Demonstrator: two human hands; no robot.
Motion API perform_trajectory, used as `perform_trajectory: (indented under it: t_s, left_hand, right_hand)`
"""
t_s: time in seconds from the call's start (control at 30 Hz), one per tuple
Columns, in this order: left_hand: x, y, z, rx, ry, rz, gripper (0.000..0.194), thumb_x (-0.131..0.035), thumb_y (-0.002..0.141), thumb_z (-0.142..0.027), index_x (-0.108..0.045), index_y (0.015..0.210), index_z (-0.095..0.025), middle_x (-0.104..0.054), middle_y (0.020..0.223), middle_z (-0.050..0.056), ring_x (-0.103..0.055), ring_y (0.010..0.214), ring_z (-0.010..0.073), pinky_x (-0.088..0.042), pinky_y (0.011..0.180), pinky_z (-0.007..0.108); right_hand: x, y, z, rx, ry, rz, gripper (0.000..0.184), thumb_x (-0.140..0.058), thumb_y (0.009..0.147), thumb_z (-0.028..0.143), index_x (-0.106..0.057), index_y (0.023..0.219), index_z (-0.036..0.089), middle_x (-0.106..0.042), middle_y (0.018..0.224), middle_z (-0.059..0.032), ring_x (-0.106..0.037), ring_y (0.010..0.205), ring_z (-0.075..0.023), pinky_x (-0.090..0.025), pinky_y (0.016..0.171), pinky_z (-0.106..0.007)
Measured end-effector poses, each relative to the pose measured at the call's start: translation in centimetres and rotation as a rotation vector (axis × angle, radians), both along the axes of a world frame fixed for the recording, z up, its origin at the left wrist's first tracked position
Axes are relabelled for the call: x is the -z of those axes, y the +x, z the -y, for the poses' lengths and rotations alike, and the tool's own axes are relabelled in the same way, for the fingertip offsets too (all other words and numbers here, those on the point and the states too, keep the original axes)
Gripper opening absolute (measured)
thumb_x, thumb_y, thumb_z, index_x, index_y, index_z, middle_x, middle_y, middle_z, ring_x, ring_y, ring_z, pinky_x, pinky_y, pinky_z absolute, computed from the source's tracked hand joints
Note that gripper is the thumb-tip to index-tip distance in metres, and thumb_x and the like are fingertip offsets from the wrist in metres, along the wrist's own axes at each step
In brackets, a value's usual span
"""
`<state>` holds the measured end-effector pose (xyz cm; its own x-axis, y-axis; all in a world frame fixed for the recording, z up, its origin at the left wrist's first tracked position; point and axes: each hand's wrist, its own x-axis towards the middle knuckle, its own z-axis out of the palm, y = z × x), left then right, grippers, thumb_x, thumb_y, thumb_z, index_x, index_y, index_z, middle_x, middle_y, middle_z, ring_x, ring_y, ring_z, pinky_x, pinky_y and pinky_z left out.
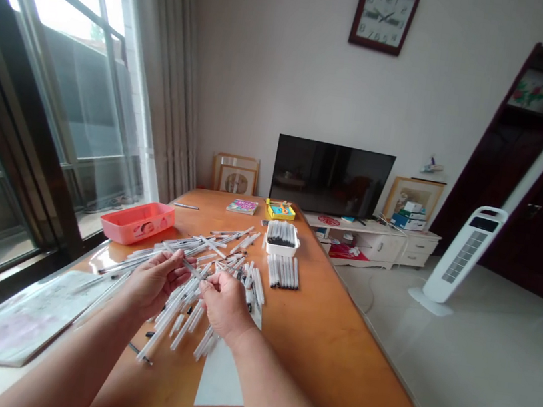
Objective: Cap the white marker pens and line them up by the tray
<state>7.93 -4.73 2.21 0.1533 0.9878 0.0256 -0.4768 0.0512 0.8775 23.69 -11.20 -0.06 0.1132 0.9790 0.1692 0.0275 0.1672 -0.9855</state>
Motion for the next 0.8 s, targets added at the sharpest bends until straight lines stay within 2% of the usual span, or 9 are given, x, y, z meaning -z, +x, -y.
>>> perform_trajectory:
  t_s: [0.1,0.2,0.33,0.43,0.53,0.57,0.63,0.73,0.8]
  left_hand:
    - [0.3,0.1,-0.2,-0.025,-0.012,-0.011,0.035,-0.087,0.076,-0.030,-0.055,0.083,-0.018,-0.075,0.083,0.005,-0.068,0.065,0.0100,-0.058,0.065,0.020]
    - [0.3,0.2,-0.3,-0.043,-0.013,-0.017,0.037,-0.088,0.075,-0.030,-0.054,0.083,-0.018,-0.075,0.084,0.004,-0.065,0.061,0.0081,-0.057,0.063,0.019]
    - [0.1,0.3,0.1,-0.050,0.001,-0.077,0.037,-0.086,0.077,-0.036,-0.055,0.085,-0.017,-0.075,0.088,0.005,-0.065,0.062,0.0078,-0.056,0.062,0.019]
    - [-0.4,0.3,0.7,0.063,0.051,-0.091,0.034,-0.082,0.081,-0.038,-0.061,0.097,-0.018,-0.075,0.100,0.006,-0.068,0.070,0.0099,-0.056,0.065,0.021]
    - [-0.7,0.2,1.0,0.179,0.078,-0.065,0.042,-0.083,0.079,-0.034,-0.065,0.114,-0.020,-0.074,0.103,0.006,-0.069,0.077,0.0123,-0.056,0.069,0.023]
    - [-0.7,0.2,1.0,0.177,0.069,-0.067,0.044,-0.085,0.077,-0.033,-0.067,0.114,-0.019,-0.074,0.100,0.005,-0.069,0.077,0.0123,-0.056,0.068,0.022]
    - [-0.4,0.3,0.8,0.122,0.036,-0.083,0.038,-0.089,0.071,-0.033,-0.069,0.099,-0.016,-0.072,0.087,0.002,-0.066,0.069,0.0100,-0.053,0.065,0.020]
    - [0.1,0.3,0.6,0.013,-0.001,-0.136,0.038,-0.091,0.068,-0.039,-0.061,0.075,-0.016,-0.061,0.065,-0.004,-0.054,0.053,0.0053,-0.045,0.054,0.017]
    - [0.2,0.4,0.6,-0.008,-0.012,-0.163,0.040,-0.089,0.070,-0.043,-0.059,0.073,-0.017,-0.058,0.062,-0.005,-0.051,0.050,0.0046,-0.042,0.050,0.016]
  right_hand:
    - [-0.5,-0.1,0.2,0.040,0.024,0.012,0.025,-0.069,0.086,0.042,-0.059,0.081,0.020,-0.062,0.067,0.0029,-0.054,0.057,-0.0115,-0.041,0.055,-0.024]
    - [-0.8,-0.2,0.5,-0.001,-0.067,0.023,0.031,-0.059,0.094,0.047,-0.059,0.079,0.020,-0.064,0.065,0.0016,-0.051,0.050,-0.0110,-0.040,0.051,-0.024]
    - [-0.9,-0.2,0.6,0.014,-0.072,0.007,0.023,-0.063,0.091,0.037,-0.058,0.077,0.020,-0.061,0.060,0.0032,-0.050,0.049,-0.0104,-0.039,0.052,-0.023]
    - [-0.8,-0.1,0.4,0.006,-0.087,-0.097,0.023,-0.064,0.090,0.037,-0.057,0.076,0.020,-0.062,0.063,0.0023,-0.050,0.050,-0.0100,-0.038,0.051,-0.022]
    - [-0.6,0.1,0.1,-0.026,-0.111,-0.173,0.025,-0.065,0.088,0.040,-0.057,0.077,0.019,-0.064,0.066,0.0010,-0.050,0.051,-0.0100,-0.037,0.051,-0.022]
    - [-0.5,0.2,0.1,-0.031,-0.100,-0.168,0.025,-0.066,0.087,0.040,-0.057,0.078,0.019,-0.064,0.067,0.0009,-0.051,0.052,-0.0103,-0.038,0.051,-0.022]
    - [-0.5,0.2,0.1,-0.021,-0.048,-0.091,0.022,-0.066,0.087,0.038,-0.058,0.078,0.019,-0.063,0.066,0.0017,-0.051,0.054,-0.0110,-0.039,0.053,-0.023]
    - [-0.8,0.1,0.4,0.050,0.070,0.118,0.017,-0.066,0.084,0.033,-0.059,0.076,0.020,-0.058,0.062,0.0037,-0.049,0.057,-0.0121,-0.039,0.056,-0.024]
    - [-1.0,0.0,0.6,0.098,0.123,0.221,0.015,-0.065,0.083,0.030,-0.058,0.073,0.021,-0.057,0.063,0.0039,-0.048,0.059,-0.0128,-0.038,0.057,-0.025]
